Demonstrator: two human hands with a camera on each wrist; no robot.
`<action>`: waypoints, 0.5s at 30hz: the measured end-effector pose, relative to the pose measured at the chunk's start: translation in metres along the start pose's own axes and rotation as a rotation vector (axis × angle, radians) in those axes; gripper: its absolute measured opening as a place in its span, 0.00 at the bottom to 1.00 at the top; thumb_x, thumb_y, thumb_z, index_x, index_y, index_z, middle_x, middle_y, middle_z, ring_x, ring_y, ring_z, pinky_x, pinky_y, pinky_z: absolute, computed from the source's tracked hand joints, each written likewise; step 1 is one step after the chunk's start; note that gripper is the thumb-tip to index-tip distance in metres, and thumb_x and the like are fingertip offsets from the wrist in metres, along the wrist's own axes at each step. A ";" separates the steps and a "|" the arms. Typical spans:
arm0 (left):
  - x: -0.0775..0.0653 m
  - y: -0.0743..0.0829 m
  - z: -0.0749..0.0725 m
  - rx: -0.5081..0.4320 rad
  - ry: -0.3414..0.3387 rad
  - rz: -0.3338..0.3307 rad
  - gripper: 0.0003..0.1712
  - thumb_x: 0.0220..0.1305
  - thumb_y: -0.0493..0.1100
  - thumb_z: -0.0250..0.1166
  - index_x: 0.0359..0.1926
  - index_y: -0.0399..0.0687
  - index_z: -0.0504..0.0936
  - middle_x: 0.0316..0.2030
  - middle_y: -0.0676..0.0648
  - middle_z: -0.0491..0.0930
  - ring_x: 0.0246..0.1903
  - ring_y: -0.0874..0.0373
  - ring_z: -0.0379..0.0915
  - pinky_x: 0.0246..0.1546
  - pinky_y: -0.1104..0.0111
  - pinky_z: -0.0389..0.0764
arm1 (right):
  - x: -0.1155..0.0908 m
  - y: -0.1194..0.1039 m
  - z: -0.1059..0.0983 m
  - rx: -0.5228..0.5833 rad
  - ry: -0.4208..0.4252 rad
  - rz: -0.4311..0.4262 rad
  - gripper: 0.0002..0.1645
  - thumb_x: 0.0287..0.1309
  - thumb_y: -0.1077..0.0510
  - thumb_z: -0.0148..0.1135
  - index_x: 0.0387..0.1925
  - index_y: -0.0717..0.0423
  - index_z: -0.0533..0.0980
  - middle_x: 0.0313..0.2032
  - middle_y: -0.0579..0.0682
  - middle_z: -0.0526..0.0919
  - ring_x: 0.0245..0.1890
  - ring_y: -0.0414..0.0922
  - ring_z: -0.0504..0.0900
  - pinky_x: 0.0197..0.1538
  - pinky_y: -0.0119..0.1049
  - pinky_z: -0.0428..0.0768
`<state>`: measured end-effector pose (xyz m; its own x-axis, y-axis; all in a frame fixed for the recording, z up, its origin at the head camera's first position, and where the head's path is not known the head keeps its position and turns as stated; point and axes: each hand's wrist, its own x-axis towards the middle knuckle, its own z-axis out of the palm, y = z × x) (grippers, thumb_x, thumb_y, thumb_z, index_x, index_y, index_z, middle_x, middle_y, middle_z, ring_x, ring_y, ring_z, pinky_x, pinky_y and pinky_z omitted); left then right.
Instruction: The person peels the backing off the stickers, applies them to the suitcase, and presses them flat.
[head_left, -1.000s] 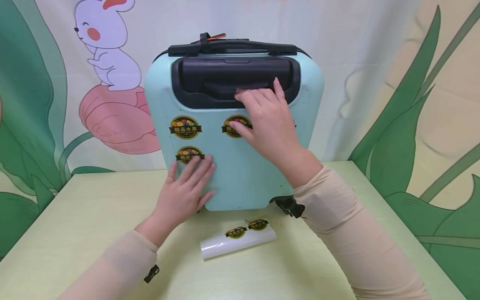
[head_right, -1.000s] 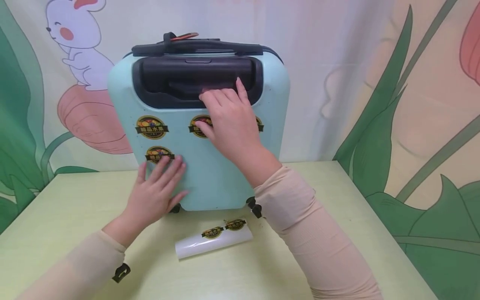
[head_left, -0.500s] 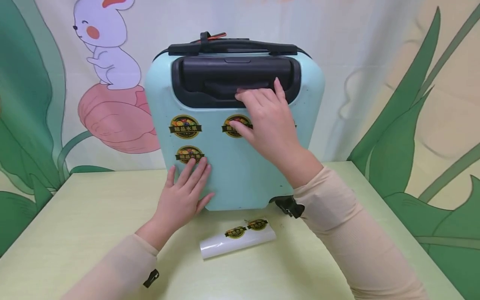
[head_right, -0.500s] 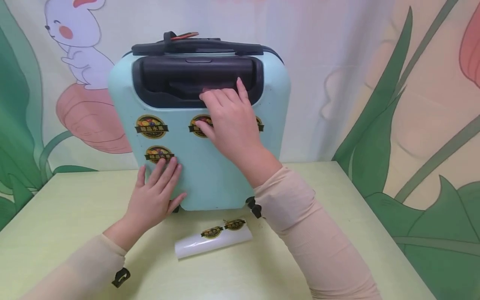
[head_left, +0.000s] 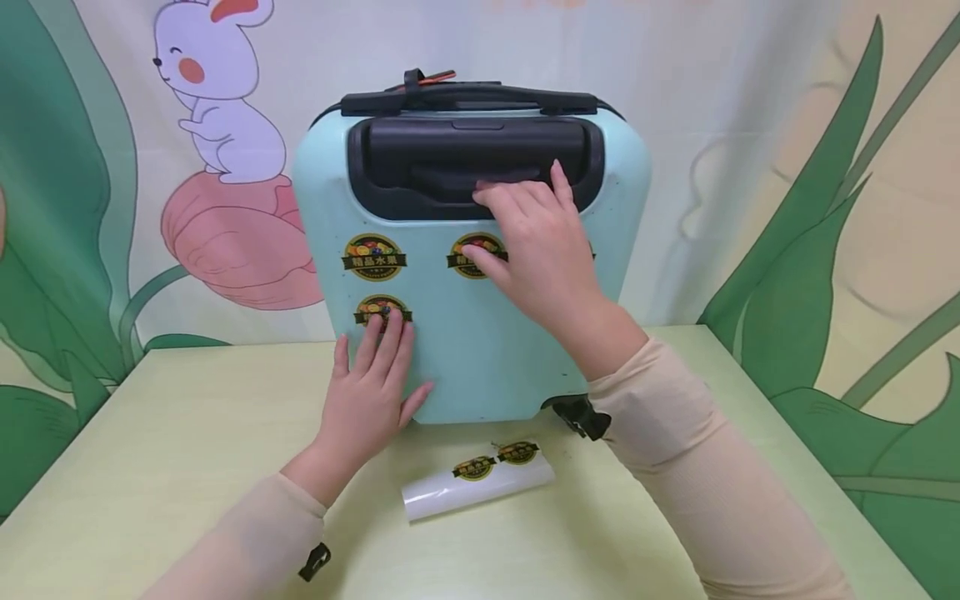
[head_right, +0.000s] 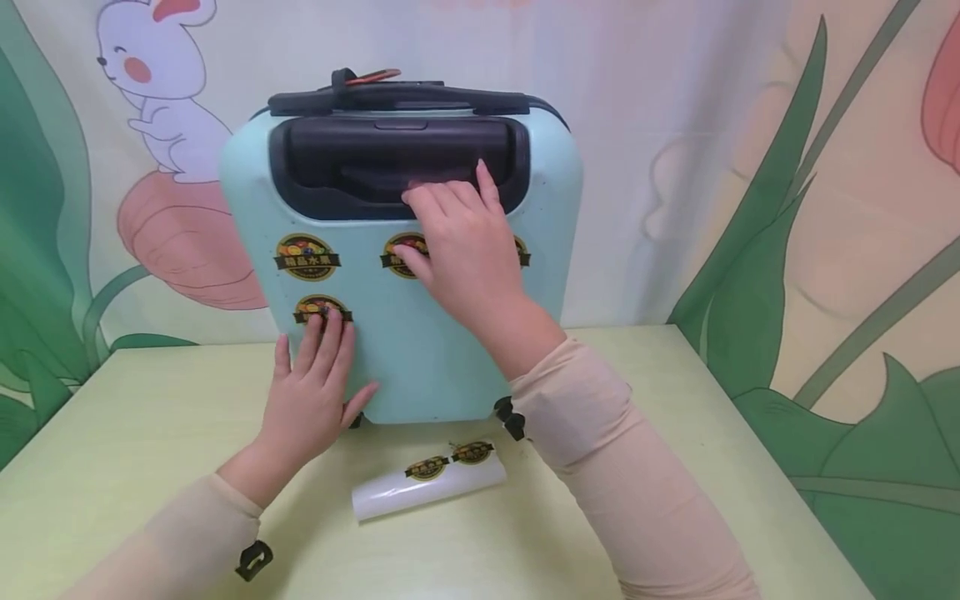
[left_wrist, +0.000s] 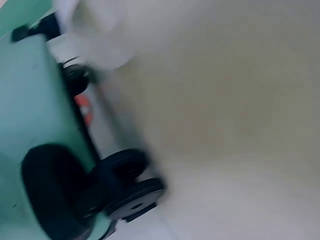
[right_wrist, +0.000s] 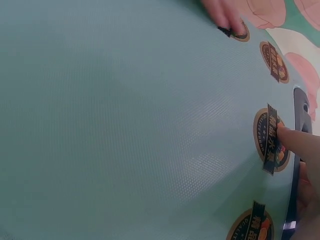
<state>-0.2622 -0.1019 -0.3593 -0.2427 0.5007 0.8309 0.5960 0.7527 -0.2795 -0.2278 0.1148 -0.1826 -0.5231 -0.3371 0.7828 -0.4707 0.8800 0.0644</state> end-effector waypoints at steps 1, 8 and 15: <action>-0.003 0.002 0.001 -0.001 -0.005 0.011 0.39 0.71 0.61 0.37 0.69 0.37 0.55 0.71 0.44 0.47 0.70 0.48 0.40 0.63 0.46 0.42 | 0.000 0.000 0.000 0.004 0.001 -0.002 0.28 0.51 0.48 0.69 0.50 0.60 0.75 0.49 0.52 0.79 0.51 0.52 0.73 0.69 0.46 0.42; -0.005 -0.003 -0.005 0.012 0.017 -0.032 0.39 0.70 0.62 0.38 0.70 0.38 0.53 0.72 0.44 0.45 0.70 0.51 0.40 0.65 0.48 0.37 | 0.000 -0.001 0.002 0.010 0.014 -0.011 0.28 0.50 0.48 0.69 0.49 0.60 0.75 0.49 0.52 0.79 0.51 0.52 0.73 0.69 0.46 0.43; -0.009 -0.003 -0.007 0.034 -0.070 -0.058 0.41 0.71 0.63 0.33 0.70 0.35 0.51 0.72 0.42 0.42 0.70 0.49 0.40 0.63 0.46 0.47 | 0.000 0.000 0.002 0.011 0.017 -0.006 0.28 0.50 0.49 0.70 0.49 0.61 0.75 0.49 0.52 0.79 0.51 0.52 0.73 0.68 0.47 0.43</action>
<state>-0.2569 -0.1116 -0.3627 -0.3299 0.4840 0.8105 0.5533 0.7948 -0.2494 -0.2288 0.1140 -0.1842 -0.5081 -0.3363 0.7929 -0.4816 0.8742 0.0622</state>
